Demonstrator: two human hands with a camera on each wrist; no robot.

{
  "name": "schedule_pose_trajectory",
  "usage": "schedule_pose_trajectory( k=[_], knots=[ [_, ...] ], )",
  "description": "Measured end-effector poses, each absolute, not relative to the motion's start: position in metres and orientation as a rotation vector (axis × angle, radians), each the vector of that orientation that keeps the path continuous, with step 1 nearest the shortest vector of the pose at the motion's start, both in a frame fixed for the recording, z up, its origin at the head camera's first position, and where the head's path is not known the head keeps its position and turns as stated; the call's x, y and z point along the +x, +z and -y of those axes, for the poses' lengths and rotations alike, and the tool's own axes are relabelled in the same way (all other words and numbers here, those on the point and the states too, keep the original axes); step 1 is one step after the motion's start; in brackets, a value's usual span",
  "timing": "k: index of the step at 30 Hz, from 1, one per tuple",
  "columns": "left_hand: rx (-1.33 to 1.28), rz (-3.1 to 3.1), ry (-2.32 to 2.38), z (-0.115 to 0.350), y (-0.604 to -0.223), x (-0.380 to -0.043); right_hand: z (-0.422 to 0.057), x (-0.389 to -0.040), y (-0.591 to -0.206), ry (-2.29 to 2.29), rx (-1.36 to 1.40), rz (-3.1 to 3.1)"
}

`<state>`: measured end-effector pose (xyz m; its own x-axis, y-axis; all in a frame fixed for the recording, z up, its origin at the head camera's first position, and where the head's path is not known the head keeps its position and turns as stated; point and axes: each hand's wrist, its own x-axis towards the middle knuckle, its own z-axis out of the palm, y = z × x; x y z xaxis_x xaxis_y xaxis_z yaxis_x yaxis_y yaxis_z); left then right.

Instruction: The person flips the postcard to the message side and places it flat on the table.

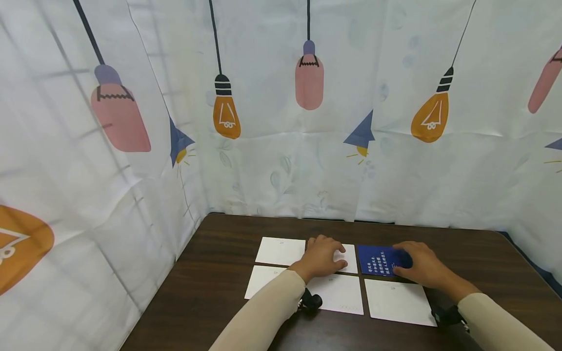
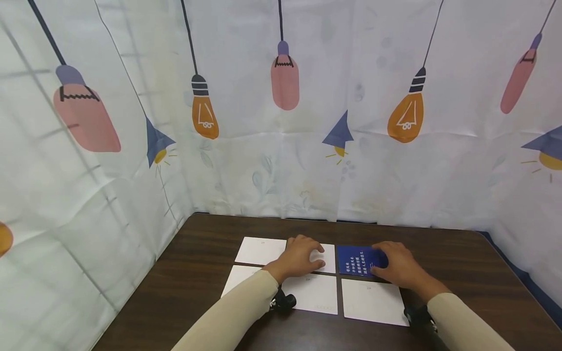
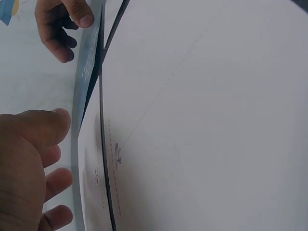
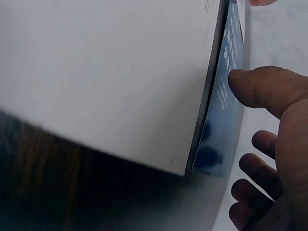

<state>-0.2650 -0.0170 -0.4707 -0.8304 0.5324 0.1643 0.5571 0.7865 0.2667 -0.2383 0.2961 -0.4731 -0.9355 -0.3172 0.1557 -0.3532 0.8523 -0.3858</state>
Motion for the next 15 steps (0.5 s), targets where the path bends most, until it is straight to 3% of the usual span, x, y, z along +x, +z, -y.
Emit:
schedule_pose_trajectory(
  k=[15],
  knots=[
    [-0.860,2.944,-0.392,-0.006,-0.469,-0.269,-0.314,-0.239,-0.469,0.603,0.521,3.015]
  ],
)
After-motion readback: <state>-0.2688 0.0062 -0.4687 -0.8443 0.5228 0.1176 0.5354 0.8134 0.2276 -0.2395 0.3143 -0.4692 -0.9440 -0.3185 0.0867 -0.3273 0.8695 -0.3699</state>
